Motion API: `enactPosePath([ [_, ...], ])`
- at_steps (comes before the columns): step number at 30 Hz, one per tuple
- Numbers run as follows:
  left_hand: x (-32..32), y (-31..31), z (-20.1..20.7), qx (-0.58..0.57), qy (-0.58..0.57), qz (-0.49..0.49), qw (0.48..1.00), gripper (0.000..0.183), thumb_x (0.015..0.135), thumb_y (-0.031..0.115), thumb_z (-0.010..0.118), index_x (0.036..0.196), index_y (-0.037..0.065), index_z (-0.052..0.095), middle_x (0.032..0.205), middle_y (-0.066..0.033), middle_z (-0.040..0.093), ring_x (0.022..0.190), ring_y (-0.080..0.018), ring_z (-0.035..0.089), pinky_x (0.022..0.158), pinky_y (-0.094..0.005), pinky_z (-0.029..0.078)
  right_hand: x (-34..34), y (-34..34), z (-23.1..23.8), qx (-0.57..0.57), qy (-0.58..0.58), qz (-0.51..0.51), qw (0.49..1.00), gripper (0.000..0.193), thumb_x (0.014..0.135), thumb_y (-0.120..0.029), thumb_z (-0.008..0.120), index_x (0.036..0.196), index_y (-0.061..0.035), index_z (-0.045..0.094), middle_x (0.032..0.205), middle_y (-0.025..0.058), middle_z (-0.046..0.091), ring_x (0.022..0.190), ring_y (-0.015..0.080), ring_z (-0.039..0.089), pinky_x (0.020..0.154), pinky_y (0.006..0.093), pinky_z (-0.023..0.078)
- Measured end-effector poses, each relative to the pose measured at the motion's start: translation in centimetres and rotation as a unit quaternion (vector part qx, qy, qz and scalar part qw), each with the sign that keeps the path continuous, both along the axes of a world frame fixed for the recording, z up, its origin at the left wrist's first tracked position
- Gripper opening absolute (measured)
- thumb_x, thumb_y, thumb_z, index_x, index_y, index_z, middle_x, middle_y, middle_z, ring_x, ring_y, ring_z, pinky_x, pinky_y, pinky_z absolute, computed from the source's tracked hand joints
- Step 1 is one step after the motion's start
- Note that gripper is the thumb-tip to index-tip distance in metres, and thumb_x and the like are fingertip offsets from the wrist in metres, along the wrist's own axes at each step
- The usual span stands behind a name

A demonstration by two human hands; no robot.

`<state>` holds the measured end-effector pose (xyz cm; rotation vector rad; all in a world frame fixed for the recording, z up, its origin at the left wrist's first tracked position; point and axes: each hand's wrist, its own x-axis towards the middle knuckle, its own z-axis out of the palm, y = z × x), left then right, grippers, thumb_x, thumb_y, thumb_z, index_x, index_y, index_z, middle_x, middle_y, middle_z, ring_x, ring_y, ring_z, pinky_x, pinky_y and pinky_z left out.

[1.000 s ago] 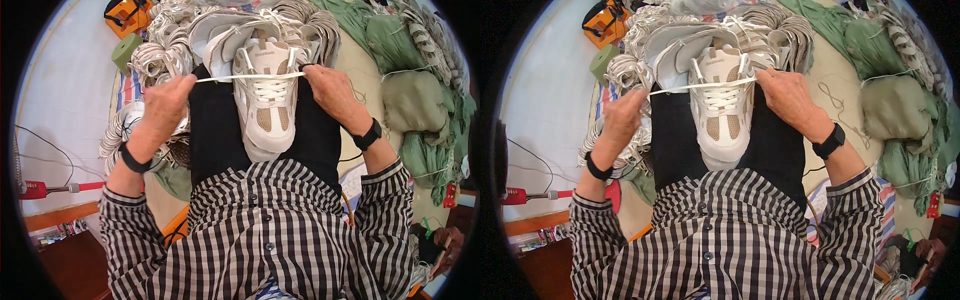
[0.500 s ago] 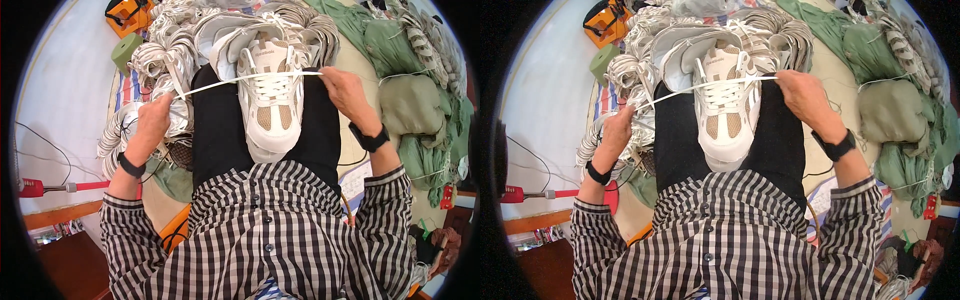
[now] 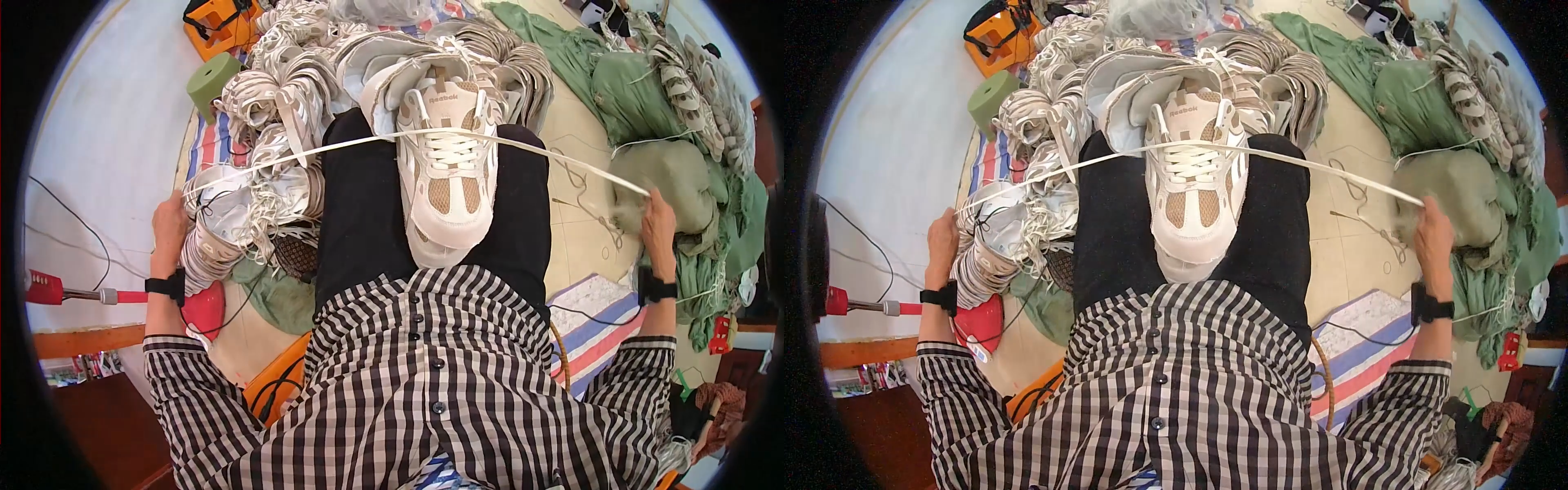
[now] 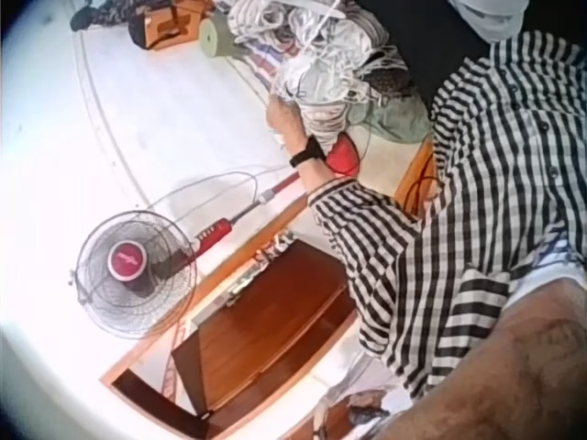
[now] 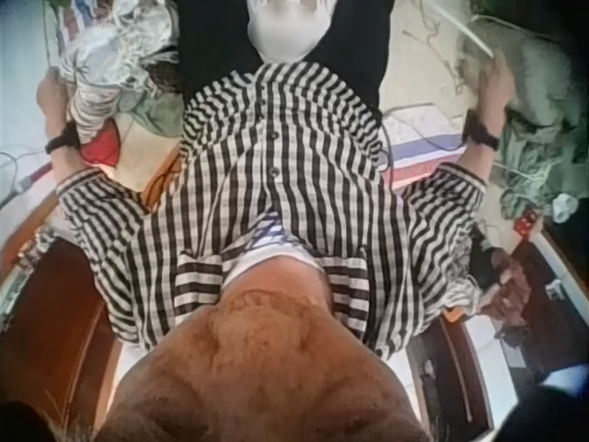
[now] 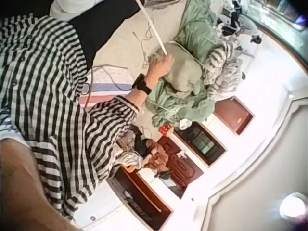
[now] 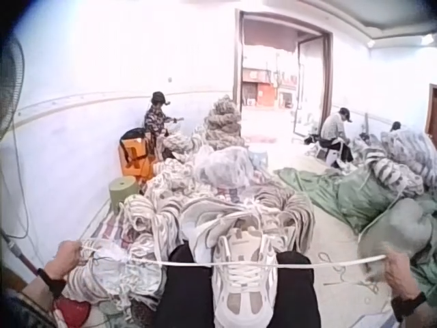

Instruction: Lacing a cream-colored Reebok sneaker while sitting among many shoe components.

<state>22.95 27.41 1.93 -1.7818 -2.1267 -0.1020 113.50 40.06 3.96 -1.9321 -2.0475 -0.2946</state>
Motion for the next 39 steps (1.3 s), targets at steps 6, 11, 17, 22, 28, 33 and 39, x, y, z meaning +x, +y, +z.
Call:
enactPosePath([
  [6, -6.3, -4.8, -1.5, -0.008, -0.008, 0.055, 0.998, 0.017, 0.095, 0.013, 0.048, 0.094, 0.0, 0.059, 0.072, -0.0279, 0.061, 0.072, -0.048, 0.06, 0.064, -0.0571, 0.044, 12.5, -5.0, -6.5, -0.056, -0.005, -0.103, 0.993, 0.02, 0.096, -0.017, 0.048, 0.104, -0.0026, 0.059, 0.084, 0.0276, 0.063, 0.083, 0.0494, 0.059, 0.07, 0.0546, 0.045],
  [11, -5.7, -4.3, -0.9, 0.006, -0.035, 0.07, 0.997, 0.016, 0.095, 0.01, 0.047, 0.097, 0.002, 0.061, 0.072, -0.024, 0.064, 0.07, -0.0429, 0.063, 0.062, -0.052, 0.047, 11.2, -9.2, -8.2, -0.319, 0.159, -0.156, 0.921, 0.024, 0.091, -0.015, 0.055, 0.107, -0.0002, 0.063, 0.089, 0.0251, 0.067, 0.086, 0.0448, 0.064, 0.074, 0.0496, 0.049],
  [17, 9.0, -0.1, 11.1, 0.123, -0.208, -0.091, 0.966, 0.031, 0.092, -0.003, 0.043, 0.115, 0.003, 0.064, 0.071, -0.0031, 0.057, 0.057, -0.0094, 0.05, 0.053, -0.0241, 0.043, -5.2, -3.3, 0.3, -0.2, 0.187, 0.098, 0.957, 0.024, 0.092, -0.014, 0.06, 0.112, -0.001, 0.066, 0.093, 0.0197, 0.069, 0.084, 0.0261, 0.068, 0.077, 0.0339, 0.052],
  [22, 26.5, 0.7, 19.9, 0.179, -0.156, -0.389, 0.89, 0.039, 0.079, -0.012, 0.059, 0.116, 0.002, 0.065, 0.079, -0.0089, 0.06, 0.069, -0.0167, 0.06, 0.061, -0.0278, 0.048, -24.3, -1.9, 13.1, -0.17, 0.418, 0.404, 0.796, 0.028, 0.103, -0.016, 0.049, 0.116, 0.005, 0.062, 0.103, 0.0081, 0.068, 0.093, 0.0145, 0.063, 0.086, 0.0287, 0.05],
  [28, 35.6, 5.3, 25.5, 0.285, 0.08, -0.569, 0.767, 0.03, 0.081, 0.0, 0.066, 0.11, -0.003, 0.067, 0.086, -0.0157, 0.07, 0.071, -0.0266, 0.068, 0.064, -0.0342, 0.055, -33.5, -2.8, 20.8, -0.215, 0.47, 0.536, 0.667, 0.024, 0.105, -0.016, 0.047, 0.109, 0.0042, 0.059, 0.078, 0.0052, 0.059, 0.067, 0.0125, 0.057, 0.065, 0.0263, 0.049],
  [33, 36.9, 7.6, 26.2, 0.367, 0.106, -0.602, 0.701, 0.029, 0.085, 0.012, 0.069, 0.109, -0.004, 0.069, 0.068, -0.0059, 0.067, 0.056, -0.0138, 0.064, 0.048, -0.0281, 0.051, -34.0, -1.8, 21.4, -0.427, 0.552, 0.59, 0.406, 0.029, 0.105, -0.023, 0.049, 0.117, 0.0007, 0.06, 0.087, 0.006, 0.064, 0.079, 0.0131, 0.059, 0.074, 0.027, 0.048],
  [39, 36.0, 6.8, 24.8, 0.253, 0.118, -0.571, 0.772, 0.029, 0.078, -0.001, 0.068, 0.107, 0.0, 0.068, 0.093, -0.0129, 0.073, 0.077, -0.0265, 0.071, 0.064, -0.0357, 0.057, -30.5, -3.5, 20.4, -0.305, 0.469, 0.486, 0.671, 0.028, 0.105, -0.024, 0.049, 0.107, -0.0002, 0.063, 0.063, -0.0025, 0.052, 0.05, 0.0031, 0.04, 0.047, 0.0193, 0.03],
])
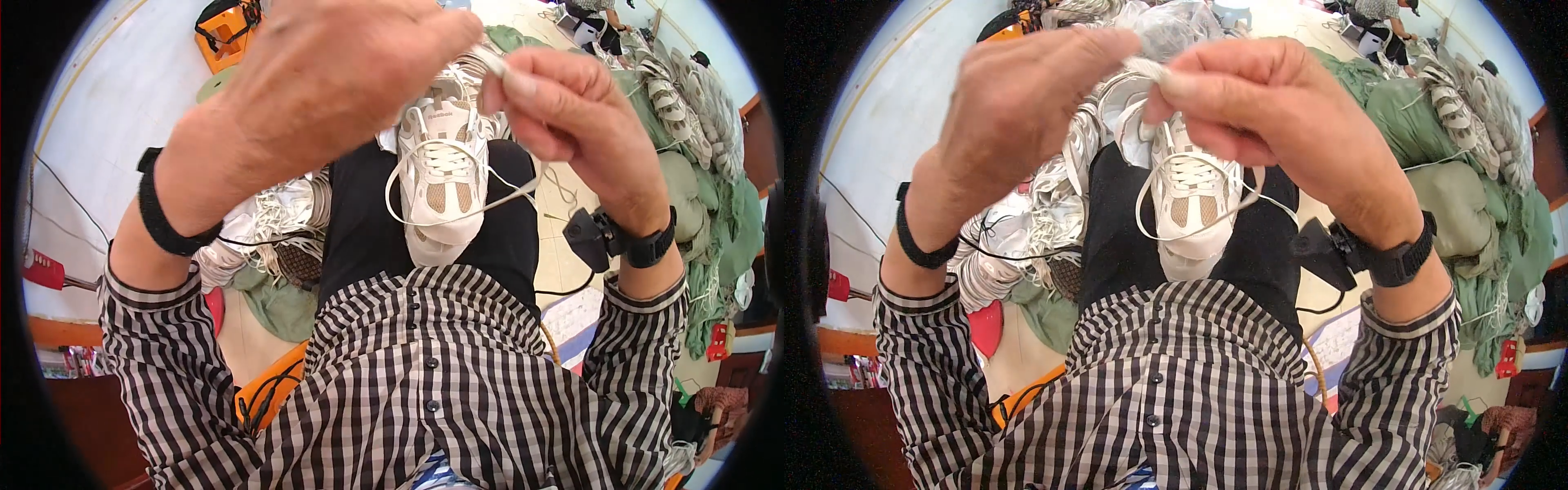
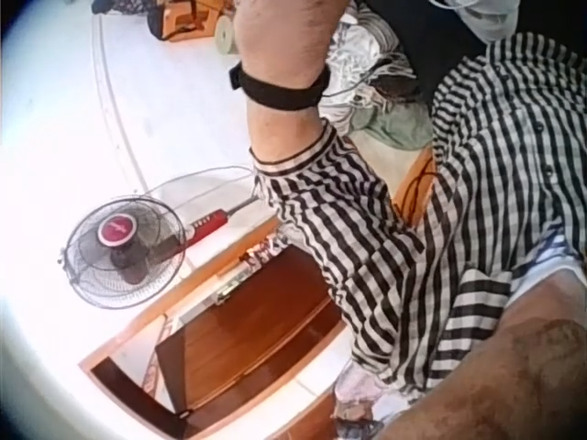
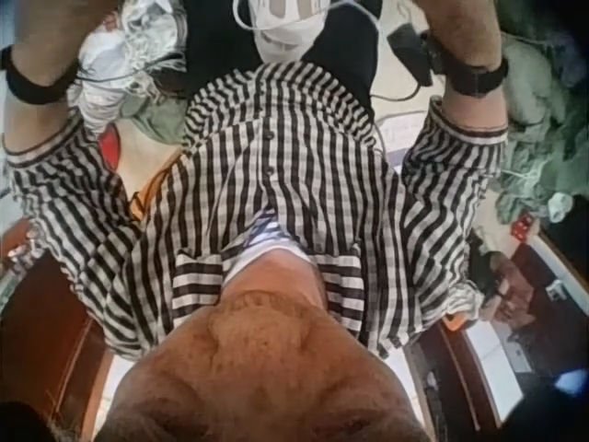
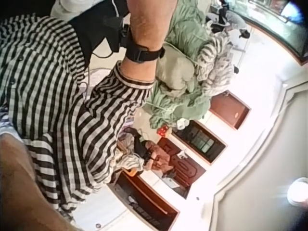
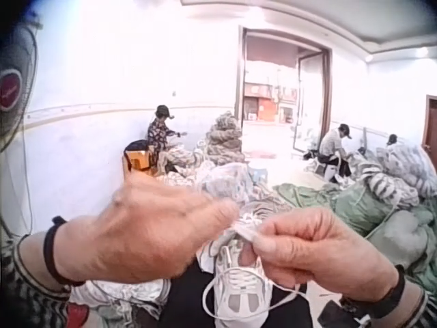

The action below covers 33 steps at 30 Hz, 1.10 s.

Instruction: Lacing a cream-colored Reebok sneaker while sitting among many shoe components.

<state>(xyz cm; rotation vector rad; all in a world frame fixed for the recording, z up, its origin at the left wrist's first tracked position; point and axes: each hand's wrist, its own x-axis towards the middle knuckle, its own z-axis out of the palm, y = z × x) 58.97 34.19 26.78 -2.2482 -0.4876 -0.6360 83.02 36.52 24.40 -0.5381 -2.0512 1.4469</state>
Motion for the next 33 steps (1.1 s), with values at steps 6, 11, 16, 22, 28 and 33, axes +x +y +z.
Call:
enactPosePath([
  [6, 2.9, 0.6, -3.3, -0.095, -0.04, -0.004, 0.995, 0.04, 0.079, 0.004, 0.067, 0.119, 0.002, 0.063, 0.084, -0.0102, 0.068, 0.075, -0.0266, 0.07, 0.061, -0.0346, 0.055, 0.4, 0.3, -2.3, -0.113, 0.053, -0.008, 0.992, 0.028, 0.101, -0.028, 0.057, 0.097, -0.0019, 0.067, 0.07, -0.0019, 0.059, 0.055, 0.0033, 0.05, 0.049, 0.018, 0.039],
  [11, 3.9, 1.0, -5.5, -0.174, -0.115, -0.03, 0.978, 0.043, 0.082, 0.002, 0.066, 0.124, 0.005, 0.062, 0.088, -0.0109, 0.069, 0.077, -0.0277, 0.07, 0.064, -0.0335, 0.056, 1.3, 1.3, -3.2, -0.077, 0.027, -0.047, 0.996, 0.028, 0.103, -0.027, 0.055, 0.098, -0.0024, 0.068, 0.062, -0.0072, 0.046, 0.05, 0.0014, 0.034, 0.045, 0.0197, 0.025],
  [16, 4.3, 2.6, -10.4, -0.323, -0.299, -0.055, 0.896, 0.03, 0.086, 0.0, 0.058, 0.116, 0.001, 0.061, 0.098, -0.0154, 0.07, 0.09, -0.0323, 0.069, 0.075, -0.0383, 0.055, 3.9, 0.7, -4.7, -0.042, 0.04, -0.183, 0.981, 0.024, 0.102, -0.024, 0.055, 0.1, -0.004, 0.068, 0.06, -0.0101, 0.038, 0.048, 0.0004, 0.029, 0.045, 0.0195, 0.021],
  [22, 2.5, 6.1, -16.9, -0.473, -0.415, 0.059, 0.775, 0.033, 0.09, 0.004, 0.055, 0.122, 0.0, 0.061, 0.117, -0.0149, 0.067, 0.111, -0.0233, 0.062, 0.094, -0.0343, 0.048, 18.0, 3.7, -0.7, -0.007, 0.342, -0.383, 0.858, 0.028, 0.102, -0.014, 0.051, 0.122, 0.0042, 0.06, 0.064, -0.0094, 0.03, 0.055, 0.002, 0.028, 0.051, 0.0215, 0.024],
  [28, 2.9, 9.5, -20.5, -0.467, -0.491, 0.07, 0.732, 0.039, 0.085, 0.014, 0.058, 0.119, -0.004, 0.062, 0.111, -0.022, 0.068, 0.103, -0.0314, 0.065, 0.093, -0.0355, 0.049, 36.4, 5.4, 0.6, 0.061, 0.267, -0.492, 0.827, 0.028, 0.103, -0.012, 0.05, 0.126, 0.0023, 0.058, 0.062, -0.0077, 0.032, 0.056, 0.0039, 0.031, 0.053, 0.0199, 0.026],
  [33, 2.4, 11.1, -20.6, -0.559, -0.48, 0.094, 0.67, 0.049, 0.083, 0.024, 0.064, 0.122, -0.005, 0.062, 0.112, -0.0213, 0.068, 0.103, -0.0272, 0.065, 0.091, -0.0343, 0.049, 34.3, 5.1, -8.8, 0.051, -0.036, -0.638, 0.767, 0.024, 0.102, -0.02, 0.052, 0.116, -0.0043, 0.065, 0.061, -0.006, 0.039, 0.053, 0.0036, 0.036, 0.049, 0.0201, 0.028],
])
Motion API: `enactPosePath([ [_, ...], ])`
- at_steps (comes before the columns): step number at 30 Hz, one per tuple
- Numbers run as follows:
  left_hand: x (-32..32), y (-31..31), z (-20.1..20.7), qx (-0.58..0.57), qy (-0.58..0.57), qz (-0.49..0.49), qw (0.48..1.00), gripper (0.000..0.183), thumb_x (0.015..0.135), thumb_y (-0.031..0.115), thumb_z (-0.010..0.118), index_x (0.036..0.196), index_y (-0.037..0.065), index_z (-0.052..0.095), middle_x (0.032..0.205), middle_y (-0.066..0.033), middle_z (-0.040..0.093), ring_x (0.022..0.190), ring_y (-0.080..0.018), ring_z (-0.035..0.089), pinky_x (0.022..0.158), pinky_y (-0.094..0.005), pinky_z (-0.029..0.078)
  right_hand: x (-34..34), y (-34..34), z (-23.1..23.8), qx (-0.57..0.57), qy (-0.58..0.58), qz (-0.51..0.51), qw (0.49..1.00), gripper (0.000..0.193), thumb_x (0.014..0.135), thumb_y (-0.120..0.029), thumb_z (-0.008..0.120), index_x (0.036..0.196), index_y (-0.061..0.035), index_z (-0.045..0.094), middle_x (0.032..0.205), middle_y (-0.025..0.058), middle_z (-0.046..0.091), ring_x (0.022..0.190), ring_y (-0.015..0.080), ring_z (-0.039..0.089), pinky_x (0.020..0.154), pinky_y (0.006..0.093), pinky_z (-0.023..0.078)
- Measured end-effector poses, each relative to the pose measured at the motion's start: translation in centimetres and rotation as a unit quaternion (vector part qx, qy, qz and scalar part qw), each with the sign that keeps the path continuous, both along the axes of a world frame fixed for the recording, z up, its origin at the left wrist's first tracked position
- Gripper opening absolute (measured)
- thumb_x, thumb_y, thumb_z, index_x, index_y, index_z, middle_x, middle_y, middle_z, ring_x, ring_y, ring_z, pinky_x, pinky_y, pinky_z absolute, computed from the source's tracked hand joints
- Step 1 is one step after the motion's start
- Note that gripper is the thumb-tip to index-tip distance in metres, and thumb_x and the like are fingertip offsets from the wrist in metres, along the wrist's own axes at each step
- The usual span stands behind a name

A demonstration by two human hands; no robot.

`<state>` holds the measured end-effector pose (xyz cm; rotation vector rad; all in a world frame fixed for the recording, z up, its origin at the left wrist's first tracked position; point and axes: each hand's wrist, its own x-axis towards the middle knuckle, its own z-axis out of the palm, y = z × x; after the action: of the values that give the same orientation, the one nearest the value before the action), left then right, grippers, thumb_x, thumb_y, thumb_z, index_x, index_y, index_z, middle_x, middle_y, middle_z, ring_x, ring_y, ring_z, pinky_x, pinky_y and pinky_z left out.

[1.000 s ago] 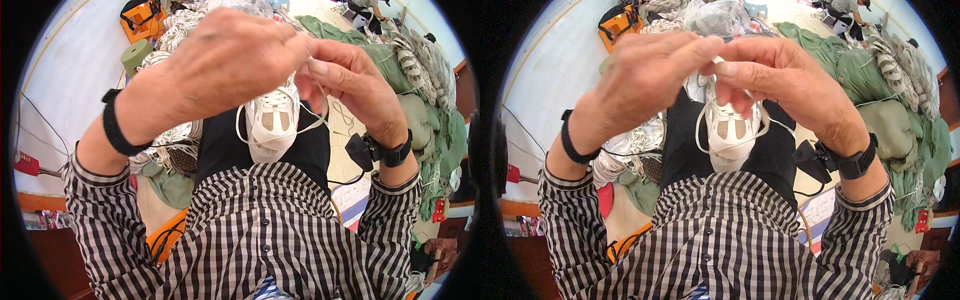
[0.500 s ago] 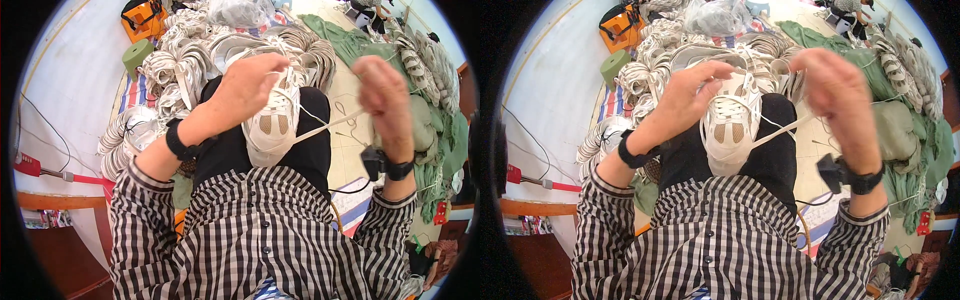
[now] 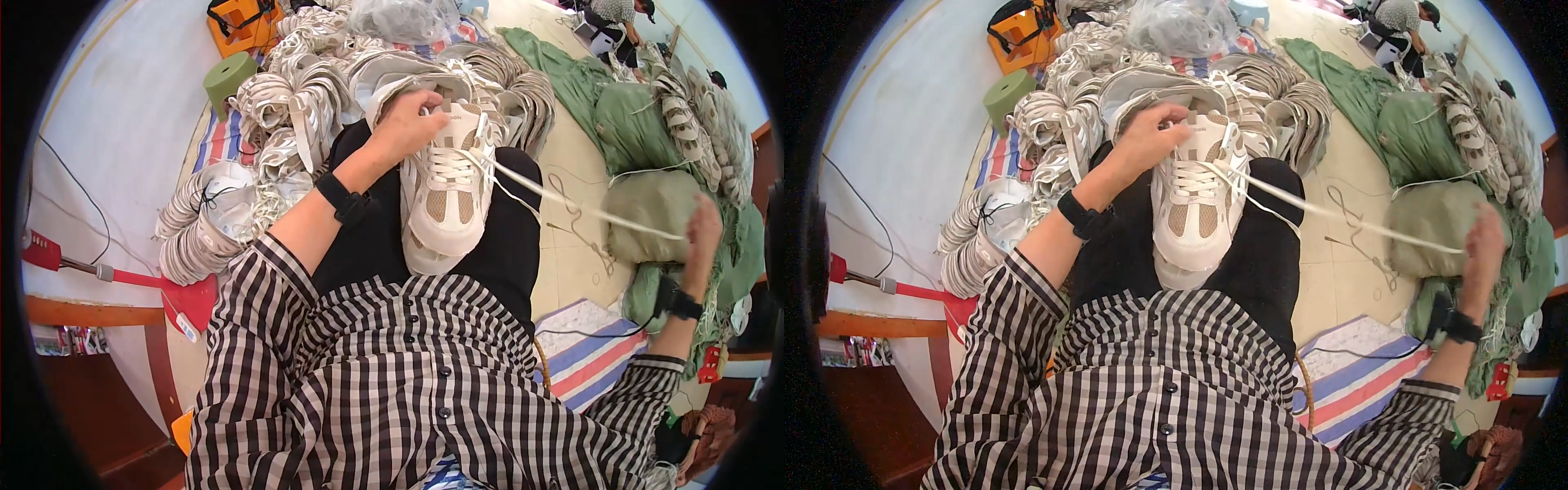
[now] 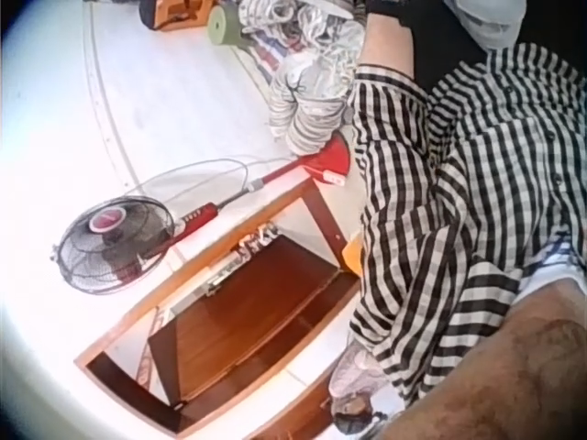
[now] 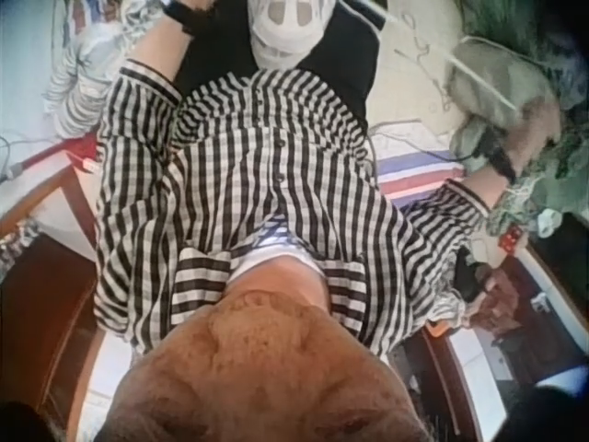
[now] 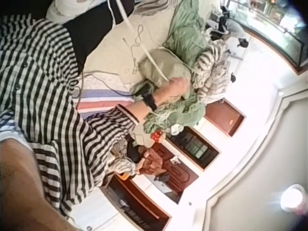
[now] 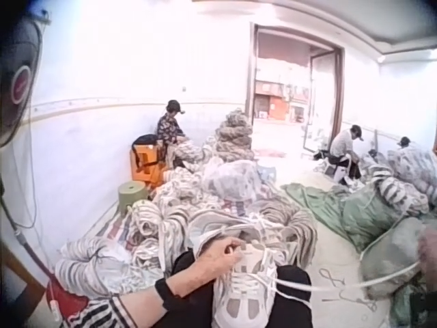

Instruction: Lacing a cream-colored Reebok sneaker while sitting among many shoe components.

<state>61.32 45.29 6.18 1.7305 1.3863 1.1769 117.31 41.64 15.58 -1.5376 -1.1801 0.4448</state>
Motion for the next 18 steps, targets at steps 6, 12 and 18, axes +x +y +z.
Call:
enactPosePath([
  [6, 0.0, 1.3, 0.7, -0.063, 0.05, -0.031, 0.996, 0.045, 0.079, 0.026, 0.07, 0.113, -0.004, 0.065, 0.1, -0.0155, 0.068, 0.092, -0.0204, 0.064, 0.082, -0.0327, 0.05, -21.6, 0.2, -8.4, 0.026, -0.219, 0.318, 0.922, 0.016, 0.094, -0.013, 0.064, 0.092, 0.0029, 0.066, 0.078, 0.0051, 0.062, 0.072, 0.0146, 0.058, 0.069, 0.029, 0.048],
  [12, -0.5, 2.2, 0.2, -0.084, -0.024, -0.072, 0.994, 0.034, 0.076, 0.025, 0.076, 0.097, 0.0, 0.068, 0.084, -0.0094, 0.066, 0.076, -0.015, 0.06, 0.068, -0.0303, 0.048, -34.7, 1.4, -6.4, 0.233, -0.312, 0.39, 0.835, 0.009, 0.086, -0.007, 0.065, 0.091, -0.0002, 0.064, 0.09, 0.0128, 0.06, 0.087, 0.0328, 0.059, 0.078, 0.0404, 0.047],
  [18, 0.5, 2.6, -0.5, -0.091, 0.038, -0.051, 0.994, 0.03, 0.077, 0.026, 0.075, 0.091, 0.001, 0.067, 0.076, -0.0083, 0.065, 0.069, -0.0171, 0.06, 0.063, -0.033, 0.048, -35.5, 3.1, -7.4, 0.2, -0.351, 0.406, 0.819, 0.008, 0.088, -0.007, 0.061, 0.091, -0.0005, 0.059, 0.092, 0.0133, 0.056, 0.091, 0.0343, 0.058, 0.079, 0.0431, 0.047],
])
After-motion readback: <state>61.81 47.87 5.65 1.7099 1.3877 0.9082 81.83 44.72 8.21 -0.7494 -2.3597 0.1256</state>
